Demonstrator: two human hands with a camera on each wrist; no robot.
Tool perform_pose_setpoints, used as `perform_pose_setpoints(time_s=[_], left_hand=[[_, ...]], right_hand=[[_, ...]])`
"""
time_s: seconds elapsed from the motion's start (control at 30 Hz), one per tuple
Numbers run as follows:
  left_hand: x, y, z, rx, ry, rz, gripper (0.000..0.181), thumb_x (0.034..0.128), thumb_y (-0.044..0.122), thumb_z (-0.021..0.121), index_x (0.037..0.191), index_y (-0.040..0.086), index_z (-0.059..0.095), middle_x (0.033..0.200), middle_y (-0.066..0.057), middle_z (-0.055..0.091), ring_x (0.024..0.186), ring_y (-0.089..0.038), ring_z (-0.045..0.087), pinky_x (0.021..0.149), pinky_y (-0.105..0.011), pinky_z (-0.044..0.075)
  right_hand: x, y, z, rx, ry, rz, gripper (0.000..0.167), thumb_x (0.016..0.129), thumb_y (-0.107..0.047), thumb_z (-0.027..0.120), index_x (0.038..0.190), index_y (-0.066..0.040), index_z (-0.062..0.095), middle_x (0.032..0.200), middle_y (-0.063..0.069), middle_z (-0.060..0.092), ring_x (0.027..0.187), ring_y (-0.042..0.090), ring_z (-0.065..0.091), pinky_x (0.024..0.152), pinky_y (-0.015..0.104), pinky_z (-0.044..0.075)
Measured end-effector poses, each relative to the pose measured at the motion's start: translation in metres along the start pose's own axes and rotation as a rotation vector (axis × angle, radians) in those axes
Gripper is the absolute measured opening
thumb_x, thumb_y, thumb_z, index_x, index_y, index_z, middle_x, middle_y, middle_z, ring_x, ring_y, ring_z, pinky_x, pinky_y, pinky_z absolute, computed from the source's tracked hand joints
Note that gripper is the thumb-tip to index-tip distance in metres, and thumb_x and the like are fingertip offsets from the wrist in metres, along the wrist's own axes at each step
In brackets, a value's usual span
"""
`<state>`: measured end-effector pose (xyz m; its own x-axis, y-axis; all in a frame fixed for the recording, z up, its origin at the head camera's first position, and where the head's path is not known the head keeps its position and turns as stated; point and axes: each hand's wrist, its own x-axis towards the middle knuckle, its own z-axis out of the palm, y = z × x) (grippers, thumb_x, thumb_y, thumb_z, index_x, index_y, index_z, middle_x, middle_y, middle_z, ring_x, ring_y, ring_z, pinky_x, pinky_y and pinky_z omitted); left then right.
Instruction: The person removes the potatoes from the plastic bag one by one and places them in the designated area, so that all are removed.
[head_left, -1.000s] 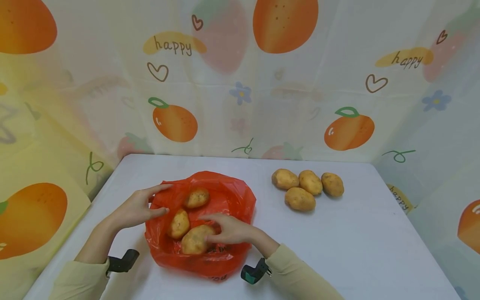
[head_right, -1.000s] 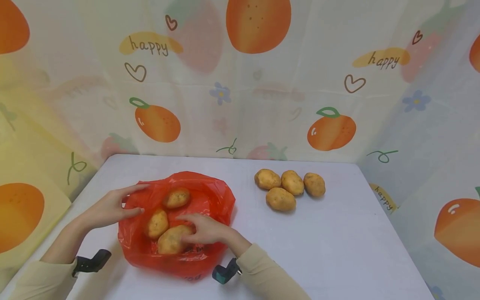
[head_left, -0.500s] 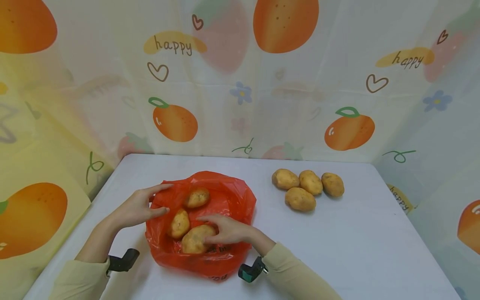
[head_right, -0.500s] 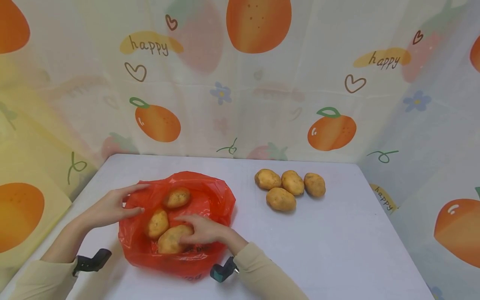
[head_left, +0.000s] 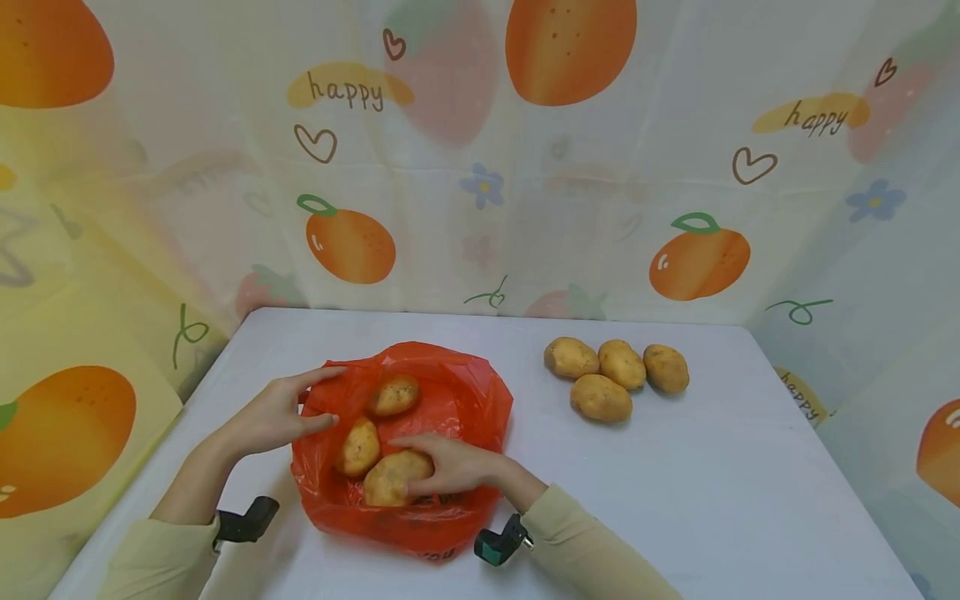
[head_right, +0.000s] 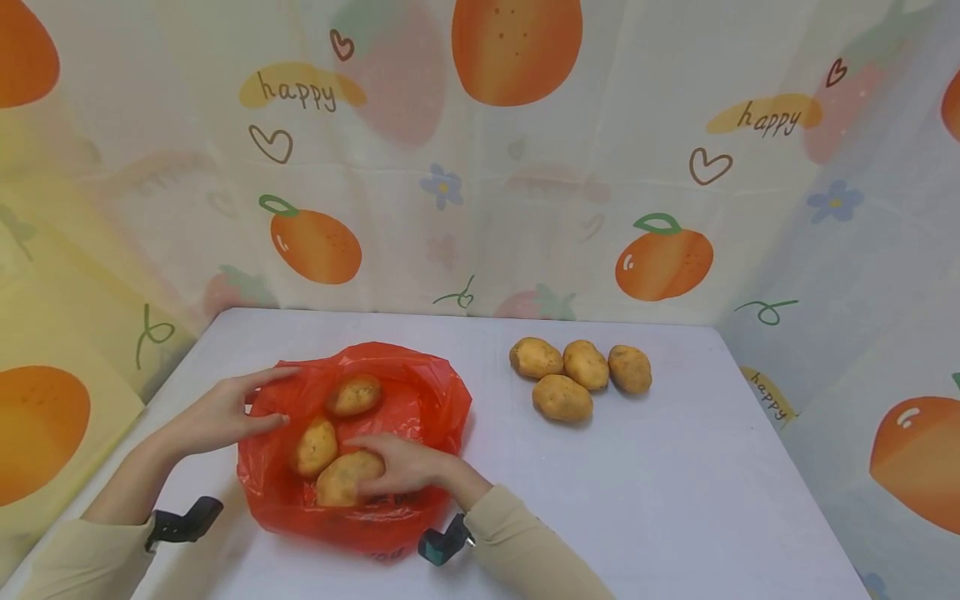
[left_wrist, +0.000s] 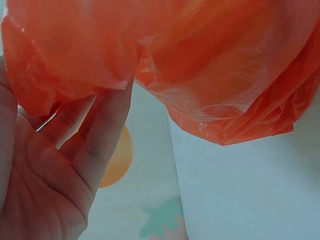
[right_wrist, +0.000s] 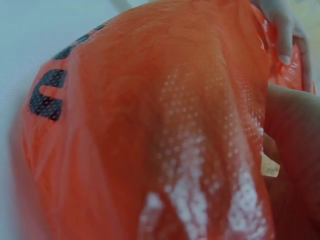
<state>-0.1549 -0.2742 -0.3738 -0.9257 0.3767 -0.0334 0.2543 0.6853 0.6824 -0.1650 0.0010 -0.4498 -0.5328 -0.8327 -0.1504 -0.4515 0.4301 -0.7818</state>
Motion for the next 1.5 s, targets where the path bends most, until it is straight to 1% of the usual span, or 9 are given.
perform_pose_setpoints(time_s=[0.23, 0.43, 0.53, 0.6, 0.8, 1.07, 1.27, 1.4, 1.5], left_hand=[[0.001, 0.000, 0.001, -0.017, -0.009, 0.002, 0.060, 0.0824, 0.021, 0.069, 0.136, 0.012, 0.043, 0.120, -0.016, 0.056, 0.091, -0.026, 0.058, 0.058, -0.022, 0.053], [0.002, 0.000, 0.002, -0.015, -0.008, 0.010, 0.061, 0.0821, 0.021, 0.069, 0.136, 0.012, 0.043, 0.124, -0.018, 0.054, 0.094, -0.027, 0.058, 0.059, -0.022, 0.054], [0.002, -0.002, 0.002, -0.014, -0.010, 0.008, 0.061, 0.0822, 0.021, 0.069, 0.136, 0.012, 0.042, 0.122, -0.017, 0.055, 0.093, -0.026, 0.058, 0.059, -0.022, 0.054], [0.002, -0.002, 0.002, -0.018, -0.012, -0.001, 0.061, 0.0821, 0.020, 0.069, 0.136, 0.012, 0.042, 0.117, -0.015, 0.058, 0.091, -0.025, 0.058, 0.059, -0.023, 0.054], [0.003, -0.003, 0.004, -0.026, -0.016, -0.020, 0.060, 0.0819, 0.019, 0.069, 0.136, 0.013, 0.043, 0.114, -0.014, 0.059, 0.089, -0.024, 0.058, 0.059, -0.023, 0.054], [0.002, -0.001, 0.003, -0.014, -0.011, 0.002, 0.060, 0.0822, 0.020, 0.069, 0.136, 0.012, 0.043, 0.116, -0.015, 0.058, 0.091, -0.025, 0.058, 0.059, -0.022, 0.054], [0.002, 0.000, 0.003, -0.016, -0.012, 0.001, 0.060, 0.0821, 0.020, 0.069, 0.136, 0.012, 0.043, 0.116, -0.015, 0.058, 0.091, -0.025, 0.058, 0.059, -0.023, 0.054], [0.002, -0.001, 0.003, -0.012, -0.007, 0.005, 0.060, 0.0819, 0.020, 0.069, 0.136, 0.012, 0.043, 0.115, -0.014, 0.059, 0.089, -0.023, 0.059, 0.060, -0.022, 0.053], [0.002, -0.002, 0.004, 0.008, 0.005, 0.016, 0.059, 0.0816, 0.019, 0.069, 0.135, 0.012, 0.044, 0.118, -0.015, 0.058, 0.089, -0.022, 0.058, 0.060, -0.022, 0.053]], right_hand=[[0.001, -0.003, 0.003, -0.021, -0.003, -0.005, 0.064, 0.086, -0.039, 0.062, 0.142, -0.022, 0.035, 0.139, -0.003, 0.041, 0.122, 0.009, 0.039, 0.102, 0.030, 0.036], [0.002, -0.003, 0.005, -0.027, 0.009, 0.019, 0.062, 0.085, -0.037, 0.064, 0.139, -0.022, 0.039, 0.135, -0.007, 0.044, 0.118, 0.007, 0.041, 0.098, 0.028, 0.040], [0.002, -0.003, 0.006, -0.038, 0.021, 0.035, 0.058, 0.084, -0.037, 0.065, 0.136, -0.023, 0.042, 0.132, -0.009, 0.046, 0.115, 0.006, 0.043, 0.097, 0.027, 0.041], [0.002, -0.002, 0.007, -0.048, 0.032, 0.038, 0.057, 0.084, -0.038, 0.065, 0.135, -0.023, 0.043, 0.131, -0.009, 0.047, 0.113, 0.005, 0.044, 0.096, 0.026, 0.041], [0.000, -0.001, 0.009, -0.064, 0.062, 0.010, 0.054, 0.084, -0.038, 0.064, 0.133, -0.023, 0.044, 0.128, -0.010, 0.049, 0.112, 0.004, 0.045, 0.096, 0.025, 0.041], [-0.003, -0.004, 0.010, -0.078, 0.105, -0.003, 0.054, 0.083, -0.036, 0.066, 0.132, -0.022, 0.046, 0.126, -0.010, 0.050, 0.111, 0.004, 0.046, 0.096, 0.024, 0.041], [-0.007, -0.008, 0.007, -0.079, 0.145, -0.001, 0.054, 0.083, -0.033, 0.068, 0.131, -0.022, 0.046, 0.127, -0.008, 0.050, 0.113, 0.005, 0.046, 0.098, 0.026, 0.040], [-0.010, -0.009, 0.005, -0.099, 0.185, -0.033, 0.056, 0.082, -0.032, 0.068, 0.132, -0.017, 0.046, 0.127, -0.006, 0.051, 0.115, 0.007, 0.046, 0.099, 0.027, 0.039], [-0.012, -0.012, 0.003, -0.094, 0.210, -0.053, 0.057, 0.082, -0.033, 0.069, 0.132, -0.017, 0.047, 0.127, -0.006, 0.051, 0.115, 0.007, 0.047, 0.099, 0.026, 0.039]])
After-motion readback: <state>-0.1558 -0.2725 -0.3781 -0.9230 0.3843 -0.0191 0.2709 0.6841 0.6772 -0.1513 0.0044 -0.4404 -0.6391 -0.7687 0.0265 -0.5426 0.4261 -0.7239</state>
